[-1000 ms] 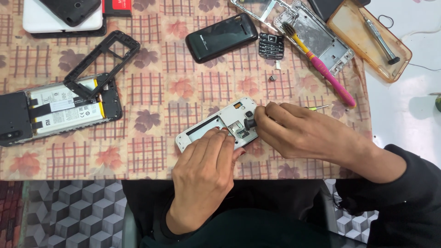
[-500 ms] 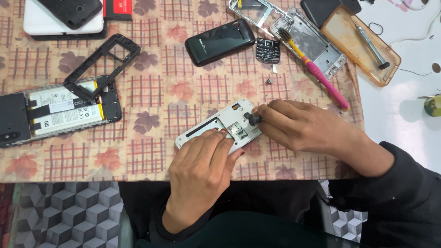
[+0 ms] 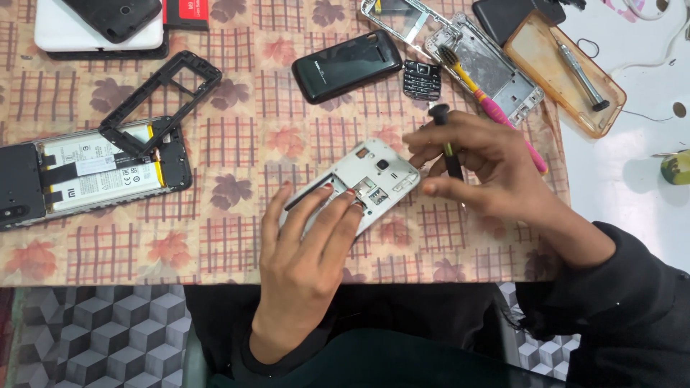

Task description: The person uses a screwdriver to remove screws from the back of a white smartphone, then separates the back cover from the main body. The person continues to unscrew and pry open the device, exposing internal components while other disassembled phones and tools remain on the table.

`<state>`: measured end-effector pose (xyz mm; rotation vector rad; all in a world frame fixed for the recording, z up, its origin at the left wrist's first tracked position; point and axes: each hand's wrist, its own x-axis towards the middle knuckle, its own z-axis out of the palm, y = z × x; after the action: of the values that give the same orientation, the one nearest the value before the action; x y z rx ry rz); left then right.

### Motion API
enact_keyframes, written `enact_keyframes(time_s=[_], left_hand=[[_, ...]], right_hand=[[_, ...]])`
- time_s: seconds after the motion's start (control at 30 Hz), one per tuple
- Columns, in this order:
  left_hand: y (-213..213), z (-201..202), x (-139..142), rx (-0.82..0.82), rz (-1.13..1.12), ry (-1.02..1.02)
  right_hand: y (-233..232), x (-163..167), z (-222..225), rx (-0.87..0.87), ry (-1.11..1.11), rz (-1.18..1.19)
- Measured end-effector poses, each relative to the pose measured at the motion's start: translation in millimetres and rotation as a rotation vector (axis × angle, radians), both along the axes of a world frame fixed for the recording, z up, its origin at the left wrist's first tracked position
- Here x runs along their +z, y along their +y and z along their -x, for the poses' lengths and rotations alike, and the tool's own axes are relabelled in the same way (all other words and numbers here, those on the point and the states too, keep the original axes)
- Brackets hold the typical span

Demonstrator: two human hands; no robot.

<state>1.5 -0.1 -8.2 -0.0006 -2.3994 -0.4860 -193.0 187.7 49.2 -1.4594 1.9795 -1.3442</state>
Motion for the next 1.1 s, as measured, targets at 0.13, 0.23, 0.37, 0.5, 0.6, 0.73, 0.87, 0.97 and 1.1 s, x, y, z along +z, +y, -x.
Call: enact_keyframes(time_s=[0.13, 0.23, 0.37, 0.5, 0.6, 0.73, 0.87, 0.97, 1.1], left_hand=[[8, 1, -3, -0.024, 0.065, 0.076], [13, 1, -2, -0.022, 0.076, 0.052], [11, 2, 0, -0.041, -0.021, 0.024], [3, 0, 3, -0.116, -0.271, 0.089], [-1, -2, 4, -0.098, -0.533, 0.107], [-5, -3, 4, -0.091, -0.703, 0.074], [-10, -7, 0, -0.183, -0.882, 0.046], [-12, -9, -6, -0.199, -0.981, 0.050], [-7, -12, -14, -0.192, -1.115, 0.163]], right_hand=[[-5, 4, -8, -0.192, -0.328, -0.114], [-10, 4, -11, -0.240, -0.393, -0.191], [-9, 6, -8, -0.259, -0.371, -0.219], [3, 2, 0, -0.044, -0.188, -0.064], [7, -10, 4, -0.026, -0.035, -0.073], [4, -26, 5, -0.135, 0.117, -0.185], [2, -26, 2, -0.106, 0.254, -0.142], [1, -22, -5, -0.174, 0.327, -0.186], [-3, -22, -15, -0.197, 0.686, -0.127]])
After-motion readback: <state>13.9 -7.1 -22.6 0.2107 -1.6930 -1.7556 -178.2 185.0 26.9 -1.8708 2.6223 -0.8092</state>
